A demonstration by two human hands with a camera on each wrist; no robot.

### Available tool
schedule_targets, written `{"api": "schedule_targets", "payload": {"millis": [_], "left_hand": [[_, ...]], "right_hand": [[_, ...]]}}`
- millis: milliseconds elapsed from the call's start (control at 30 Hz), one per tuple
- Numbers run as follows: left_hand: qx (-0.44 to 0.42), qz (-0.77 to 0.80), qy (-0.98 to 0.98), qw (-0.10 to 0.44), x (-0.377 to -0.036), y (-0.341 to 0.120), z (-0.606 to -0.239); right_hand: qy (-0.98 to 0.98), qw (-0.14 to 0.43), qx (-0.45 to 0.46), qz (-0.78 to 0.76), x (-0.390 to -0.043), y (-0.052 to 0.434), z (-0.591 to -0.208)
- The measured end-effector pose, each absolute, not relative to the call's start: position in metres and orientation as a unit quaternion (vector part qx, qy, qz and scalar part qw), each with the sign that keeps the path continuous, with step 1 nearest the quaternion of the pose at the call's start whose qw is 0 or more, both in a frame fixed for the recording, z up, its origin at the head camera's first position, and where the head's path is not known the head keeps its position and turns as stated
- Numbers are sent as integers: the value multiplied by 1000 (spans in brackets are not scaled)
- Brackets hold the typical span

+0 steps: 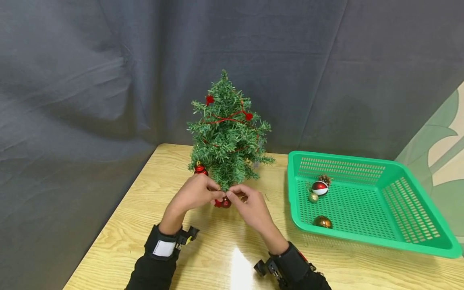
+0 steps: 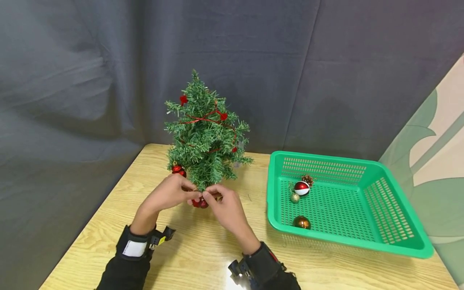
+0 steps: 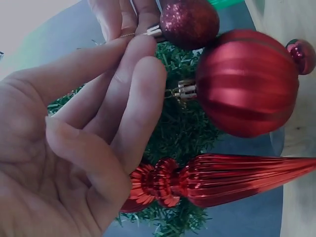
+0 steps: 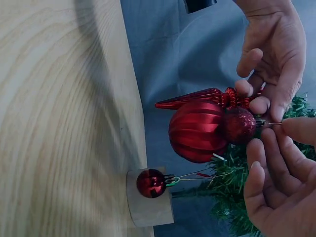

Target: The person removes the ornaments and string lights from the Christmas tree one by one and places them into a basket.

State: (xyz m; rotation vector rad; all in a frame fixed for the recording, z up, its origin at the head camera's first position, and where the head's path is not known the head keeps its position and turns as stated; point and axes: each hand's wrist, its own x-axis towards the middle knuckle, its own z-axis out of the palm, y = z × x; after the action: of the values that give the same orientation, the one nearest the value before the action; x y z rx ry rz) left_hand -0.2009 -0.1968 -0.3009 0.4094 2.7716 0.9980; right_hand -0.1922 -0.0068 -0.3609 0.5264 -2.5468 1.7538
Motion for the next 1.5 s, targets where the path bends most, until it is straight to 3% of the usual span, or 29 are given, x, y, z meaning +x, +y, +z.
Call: {"api": "schedule_targets", "payload": {"millis": [433,1000,1500], "left_hand": [[143,320,934,70,-188,-189,-283],[244,357,902,12,-173,-179,-281],[298,365,882,-21,-171,-165,-289]], "right_hand": [[-810,31,167,561,-184,3,-343],[-775,64,214,592,-171,24,-320],[-663,-1,304,685,-166,40,-309]]}}
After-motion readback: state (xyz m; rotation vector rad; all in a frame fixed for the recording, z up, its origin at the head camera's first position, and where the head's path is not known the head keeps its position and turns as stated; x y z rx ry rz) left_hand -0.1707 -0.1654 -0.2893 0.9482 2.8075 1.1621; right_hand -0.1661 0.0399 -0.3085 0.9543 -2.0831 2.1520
